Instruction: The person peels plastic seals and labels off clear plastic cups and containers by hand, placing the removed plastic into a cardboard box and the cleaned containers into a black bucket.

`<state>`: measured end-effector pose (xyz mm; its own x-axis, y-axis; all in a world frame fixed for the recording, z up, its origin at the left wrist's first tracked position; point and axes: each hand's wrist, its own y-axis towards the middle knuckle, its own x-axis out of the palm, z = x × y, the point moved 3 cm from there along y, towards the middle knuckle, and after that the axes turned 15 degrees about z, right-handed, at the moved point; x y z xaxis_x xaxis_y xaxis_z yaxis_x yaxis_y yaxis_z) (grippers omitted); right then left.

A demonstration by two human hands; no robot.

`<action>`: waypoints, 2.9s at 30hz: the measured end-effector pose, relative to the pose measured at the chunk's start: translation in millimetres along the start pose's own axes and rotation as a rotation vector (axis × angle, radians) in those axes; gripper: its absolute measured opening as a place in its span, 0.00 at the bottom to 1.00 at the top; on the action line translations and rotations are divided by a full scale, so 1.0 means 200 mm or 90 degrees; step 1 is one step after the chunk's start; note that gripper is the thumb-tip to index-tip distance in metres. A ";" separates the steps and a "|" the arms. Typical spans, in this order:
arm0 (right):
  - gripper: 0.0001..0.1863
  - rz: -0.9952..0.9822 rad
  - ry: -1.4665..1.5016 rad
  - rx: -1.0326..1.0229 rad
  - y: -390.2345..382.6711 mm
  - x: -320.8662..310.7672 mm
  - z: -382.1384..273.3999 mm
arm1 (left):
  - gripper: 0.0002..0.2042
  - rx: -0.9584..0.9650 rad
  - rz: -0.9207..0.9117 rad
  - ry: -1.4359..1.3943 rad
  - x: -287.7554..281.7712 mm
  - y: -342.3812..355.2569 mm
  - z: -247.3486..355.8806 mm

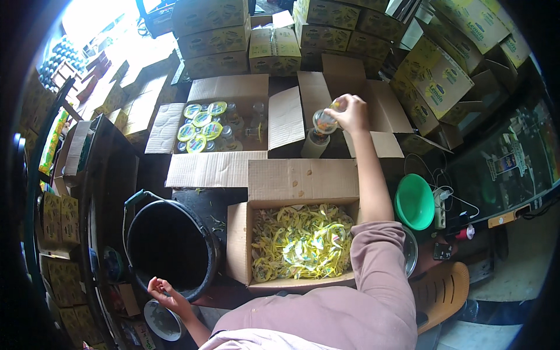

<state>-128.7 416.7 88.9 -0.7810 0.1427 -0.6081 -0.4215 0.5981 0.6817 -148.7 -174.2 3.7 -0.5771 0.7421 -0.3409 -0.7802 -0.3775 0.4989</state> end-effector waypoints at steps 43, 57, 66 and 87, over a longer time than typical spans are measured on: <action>0.34 -0.233 -0.003 -0.080 -0.29 1.01 -0.66 | 0.10 -0.009 -0.056 0.103 0.05 0.02 0.07; 0.39 -0.426 0.608 -0.110 -1.23 -0.74 -1.23 | 0.35 0.034 -0.688 -0.348 0.14 -0.33 0.59; 0.22 0.067 0.304 0.170 -1.70 -0.94 -0.68 | 0.37 -0.123 -0.512 -0.447 0.03 -0.39 0.34; 0.16 0.285 0.468 0.752 -2.03 -0.89 -0.12 | 0.26 0.089 -0.223 -0.335 0.14 0.16 0.02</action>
<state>170.3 129.9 -70.3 -0.9492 0.2773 0.1487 0.2478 0.9500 -0.1898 -188.7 -163.2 12.0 -0.0706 0.9939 -0.0843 -0.8414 -0.0139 0.5403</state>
